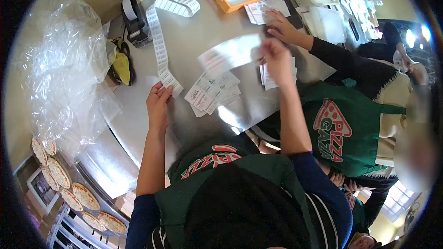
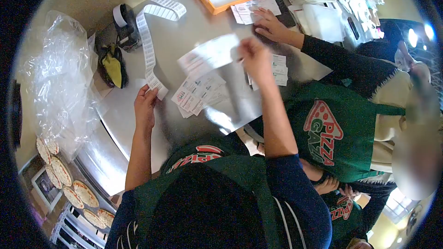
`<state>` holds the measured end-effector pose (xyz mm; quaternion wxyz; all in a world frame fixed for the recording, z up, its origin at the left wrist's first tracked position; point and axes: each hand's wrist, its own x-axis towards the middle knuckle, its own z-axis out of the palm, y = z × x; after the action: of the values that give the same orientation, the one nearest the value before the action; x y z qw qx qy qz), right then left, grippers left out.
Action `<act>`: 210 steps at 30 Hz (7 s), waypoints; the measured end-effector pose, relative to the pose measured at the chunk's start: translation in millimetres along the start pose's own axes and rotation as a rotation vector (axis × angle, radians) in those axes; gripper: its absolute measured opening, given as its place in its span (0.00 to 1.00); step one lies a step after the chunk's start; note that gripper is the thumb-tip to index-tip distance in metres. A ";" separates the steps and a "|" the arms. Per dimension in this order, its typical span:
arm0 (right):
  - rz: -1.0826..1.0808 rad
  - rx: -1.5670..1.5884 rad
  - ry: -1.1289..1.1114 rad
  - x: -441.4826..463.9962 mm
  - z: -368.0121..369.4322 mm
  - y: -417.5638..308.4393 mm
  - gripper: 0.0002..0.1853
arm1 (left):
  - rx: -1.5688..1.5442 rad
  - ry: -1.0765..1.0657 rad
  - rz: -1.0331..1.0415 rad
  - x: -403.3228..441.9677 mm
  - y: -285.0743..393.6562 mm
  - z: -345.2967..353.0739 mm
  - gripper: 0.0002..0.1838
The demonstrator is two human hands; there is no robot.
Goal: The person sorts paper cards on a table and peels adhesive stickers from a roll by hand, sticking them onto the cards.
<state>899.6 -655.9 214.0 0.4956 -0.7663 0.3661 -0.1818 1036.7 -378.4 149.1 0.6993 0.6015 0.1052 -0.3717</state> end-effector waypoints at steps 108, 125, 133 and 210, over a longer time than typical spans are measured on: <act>0.072 -0.583 -0.181 -49.2 87.9 44.0 0.19 | 1.212 -0.112 0.578 -13.7 -34.4 22.3 0.15; -0.155 -0.661 0.452 70.4 -29.2 18.4 0.19 | 0.053 -0.222 -0.006 -17.7 19.8 12.2 0.16; -0.589 -0.193 -0.152 -62.0 82.6 -46.0 0.16 | 0.073 -0.318 0.003 -23.2 21.6 50.0 0.12; -0.012 -0.016 -0.085 -17.8 32.9 14.5 0.07 | 0.157 -0.036 0.249 -14.4 21.6 -21.7 0.14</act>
<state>903.3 -625.5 188.0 0.5035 -0.7795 0.3416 -0.1491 1047.1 -352.8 168.6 0.6925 0.6560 -0.0119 -0.2999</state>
